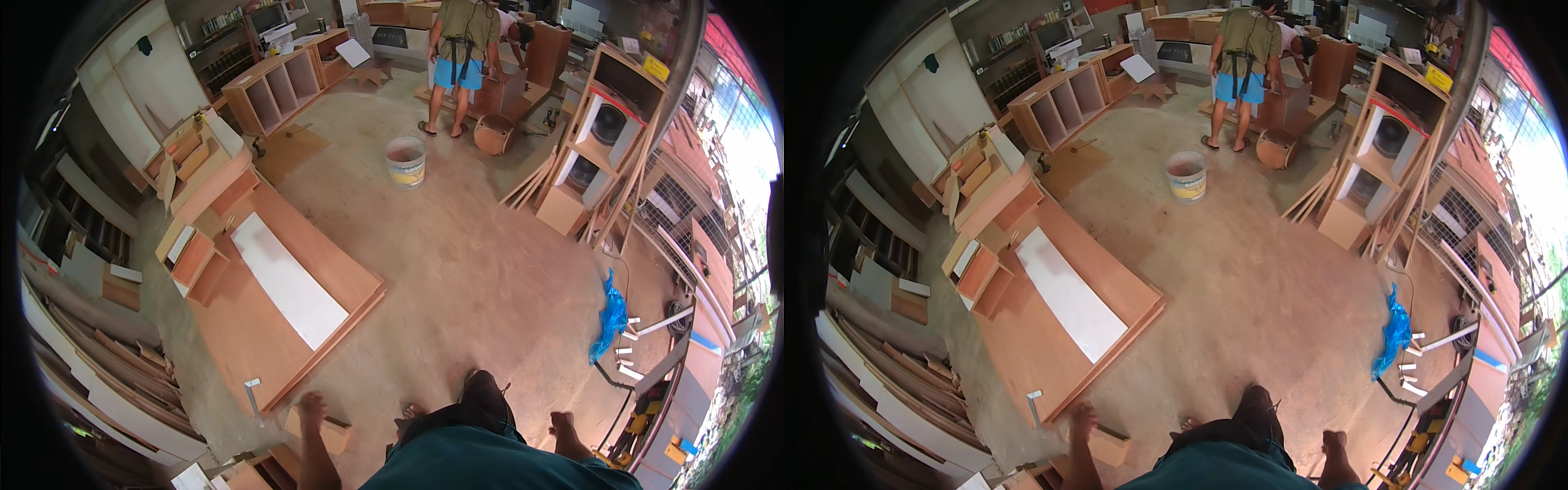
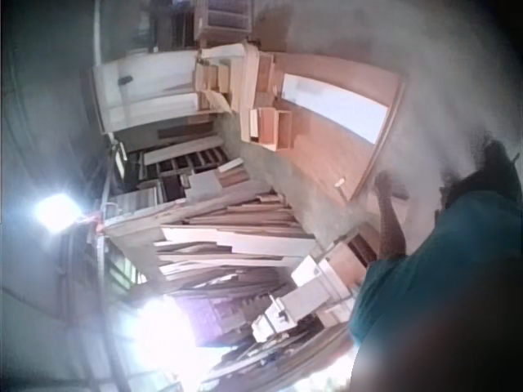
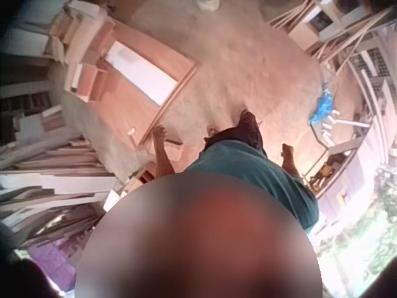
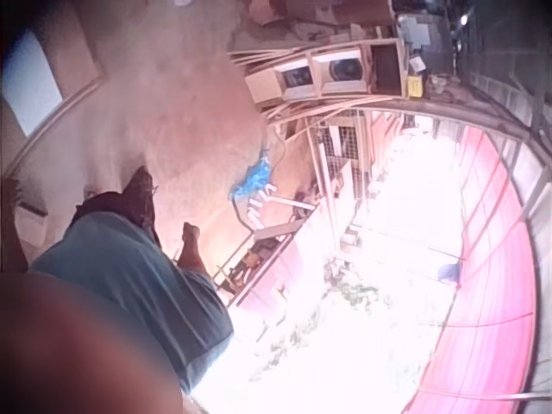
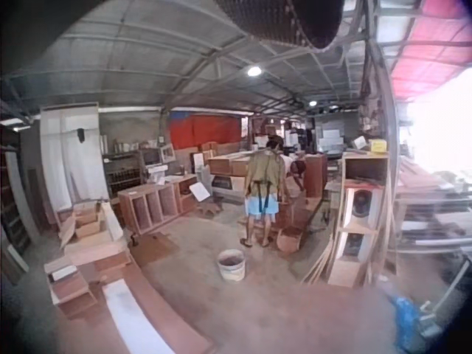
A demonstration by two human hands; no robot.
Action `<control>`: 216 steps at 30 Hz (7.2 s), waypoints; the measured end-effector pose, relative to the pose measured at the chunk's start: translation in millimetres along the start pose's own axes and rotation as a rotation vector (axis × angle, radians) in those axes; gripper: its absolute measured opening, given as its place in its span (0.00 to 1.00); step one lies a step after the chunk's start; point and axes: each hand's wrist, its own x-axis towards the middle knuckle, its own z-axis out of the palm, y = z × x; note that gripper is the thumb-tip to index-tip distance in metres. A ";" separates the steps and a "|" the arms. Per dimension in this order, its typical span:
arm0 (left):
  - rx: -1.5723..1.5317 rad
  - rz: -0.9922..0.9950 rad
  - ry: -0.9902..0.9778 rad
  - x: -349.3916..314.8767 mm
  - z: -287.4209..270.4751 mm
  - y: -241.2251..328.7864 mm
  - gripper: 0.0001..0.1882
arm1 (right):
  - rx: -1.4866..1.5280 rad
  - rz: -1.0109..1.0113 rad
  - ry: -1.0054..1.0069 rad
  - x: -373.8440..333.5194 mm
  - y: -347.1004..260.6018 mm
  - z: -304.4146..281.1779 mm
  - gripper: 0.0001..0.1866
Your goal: The person collects plastic bottles and other small debris from a littered outdoor area, placing them into a plastic bag. They then walk into a woodworking shop where other people are working.
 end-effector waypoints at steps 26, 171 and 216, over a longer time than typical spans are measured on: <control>0.375 -0.652 0.154 270.6 371.0 148.5 0.17 | 0.033 -0.373 -0.256 130.2 -924.4 279.2 0.18; 0.620 0.666 -1.225 1817.5 3064.8 2088.1 0.14 | 0.005 -0.741 0.061 1009.5 -3836.5 579.3 0.24; 0.675 0.688 -1.361 1961.3 4600.7 2328.6 0.15 | 0.726 0.703 0.018 1813.2 -4470.6 255.4 0.19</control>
